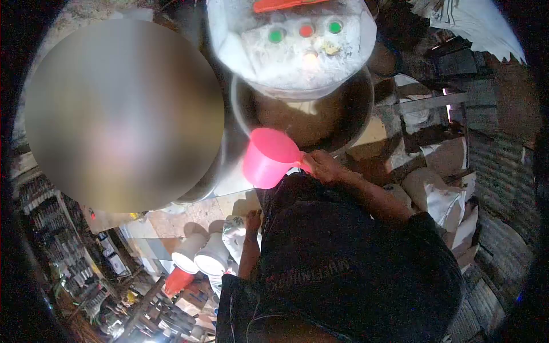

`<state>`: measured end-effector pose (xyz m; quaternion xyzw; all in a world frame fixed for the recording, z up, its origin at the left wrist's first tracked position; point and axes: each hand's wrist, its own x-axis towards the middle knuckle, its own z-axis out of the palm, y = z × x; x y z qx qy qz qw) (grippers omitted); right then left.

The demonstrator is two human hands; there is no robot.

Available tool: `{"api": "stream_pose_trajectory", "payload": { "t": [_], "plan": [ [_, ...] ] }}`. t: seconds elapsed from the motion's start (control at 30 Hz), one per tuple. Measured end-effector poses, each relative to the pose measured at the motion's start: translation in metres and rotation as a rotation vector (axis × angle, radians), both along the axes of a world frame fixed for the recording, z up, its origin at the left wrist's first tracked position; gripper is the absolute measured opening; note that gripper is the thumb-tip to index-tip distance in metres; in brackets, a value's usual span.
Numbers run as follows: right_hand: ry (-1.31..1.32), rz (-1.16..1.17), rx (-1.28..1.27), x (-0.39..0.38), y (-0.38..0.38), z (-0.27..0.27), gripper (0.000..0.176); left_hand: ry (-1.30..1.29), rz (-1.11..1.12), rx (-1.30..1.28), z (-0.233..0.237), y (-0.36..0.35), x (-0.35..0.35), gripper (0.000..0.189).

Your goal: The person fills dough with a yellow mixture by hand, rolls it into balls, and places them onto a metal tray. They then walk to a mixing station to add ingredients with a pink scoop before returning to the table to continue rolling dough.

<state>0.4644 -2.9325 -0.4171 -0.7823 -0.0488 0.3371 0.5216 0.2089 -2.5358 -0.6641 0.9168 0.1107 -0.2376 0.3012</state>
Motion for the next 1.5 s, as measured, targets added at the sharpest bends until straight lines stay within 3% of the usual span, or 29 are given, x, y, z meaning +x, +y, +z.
{"api": "stream_pose_trajectory", "payload": {
  "t": [0.03,0.07,0.1,0.13,0.2,0.3,0.43,0.5,0.6,0.7,0.73,0.8,0.83,0.9,0.97,1.03,1.1,1.13,1.23,1.33,1.4,1.43,1.5],
  "plan": [
    [0.108,-0.048,0.042,0.000,0.001,0.002,0.060,0.000,-0.001,0.000,-0.003,0.003,-0.002,0.036],
    [0.108,-0.050,0.042,-0.001,0.001,-0.001,0.060,-0.064,-0.196,0.094,0.001,0.004,-0.002,0.037],
    [0.033,-0.023,0.028,-0.001,0.000,-0.007,0.059,-0.128,-0.390,0.187,0.004,0.003,-0.001,0.038],
    [-0.041,0.003,0.014,-0.002,0.000,-0.010,0.058,-0.127,-0.392,0.187,0.005,-0.001,0.000,0.038],
    [-0.110,0.068,-0.005,-0.003,-0.004,-0.011,0.056,0.180,0.265,-0.127,0.005,-0.011,0.003,0.038],
    [-0.120,0.085,-0.005,-0.003,0.000,-0.012,0.055,-0.048,0.073,-0.099,0.017,-0.010,0.002,0.039],
    [0.056,0.079,-0.007,0.001,-0.003,0.003,0.056,0.101,-0.070,0.040,0.004,-0.007,0.006,0.038],
    [0.050,0.077,-0.013,0.001,-0.002,0.003,0.057,-0.004,-0.017,-0.134,0.004,-0.007,0.002,0.036],
    [-0.010,0.064,0.005,-0.002,0.000,0.001,0.058,0.154,-0.135,0.077,0.028,-0.016,0.020,0.030],
    [-0.126,0.090,-0.002,-0.001,-0.002,0.011,0.054,0.168,-0.177,0.002,0.043,-0.022,0.035,0.025],
    [-0.180,0.128,-0.037,0.000,-0.004,0.014,0.051,0.162,-0.179,0.002,0.050,-0.028,0.035,0.025],
    [-0.082,0.105,0.008,0.000,-0.005,0.008,0.049,0.077,0.340,-0.318,0.058,-0.039,0.026,0.024],
    [0.021,0.084,0.054,-0.001,-0.005,0.005,0.049,0.076,0.337,-0.319,0.060,-0.038,0.029,0.024],
    [0.098,0.089,0.003,0.003,-0.005,0.012,0.047,0.072,-0.113,0.030,0.041,-0.023,0.028,0.025],
    [0.178,0.094,-0.050,0.000,-0.007,0.010,0.045,0.045,-0.107,-0.057,0.024,-0.016,0.026,0.026],
    [-0.197,0.064,0.051,-0.011,-0.009,-0.006,0.052,0.019,-0.099,-0.144,0.017,-0.015,0.021,0.028],
    [-0.066,0.071,0.027,-0.002,-0.007,0.013,0.055,0.159,0.121,-0.200,0.050,-0.030,0.034,0.032],
    [0.061,0.078,0.004,0.002,-0.006,0.019,0.057,0.161,0.121,-0.200,0.056,-0.033,0.035,0.032],
    [-0.058,0.105,0.065,-0.001,-0.006,0.010,0.060,0.201,0.137,-0.072,0.057,-0.032,0.033,0.032],
    [0.125,0.130,-0.057,0.002,-0.004,0.011,0.056,0.056,0.018,-0.172,0.022,-0.019,0.013,0.031],
    [0.107,0.120,-0.030,0.002,-0.001,0.017,0.056,0.092,0.082,-0.038,0.019,-0.027,0.011,0.031],
    [0.086,0.110,-0.005,0.002,0.000,0.019,0.056,0.094,0.082,-0.038,0.022,-0.024,0.010,0.031],
    [0.080,0.134,-0.012,0.002,-0.001,0.017,0.056,0.216,0.185,-0.271,0.080,-0.039,0.038,0.032]
  ]
}}
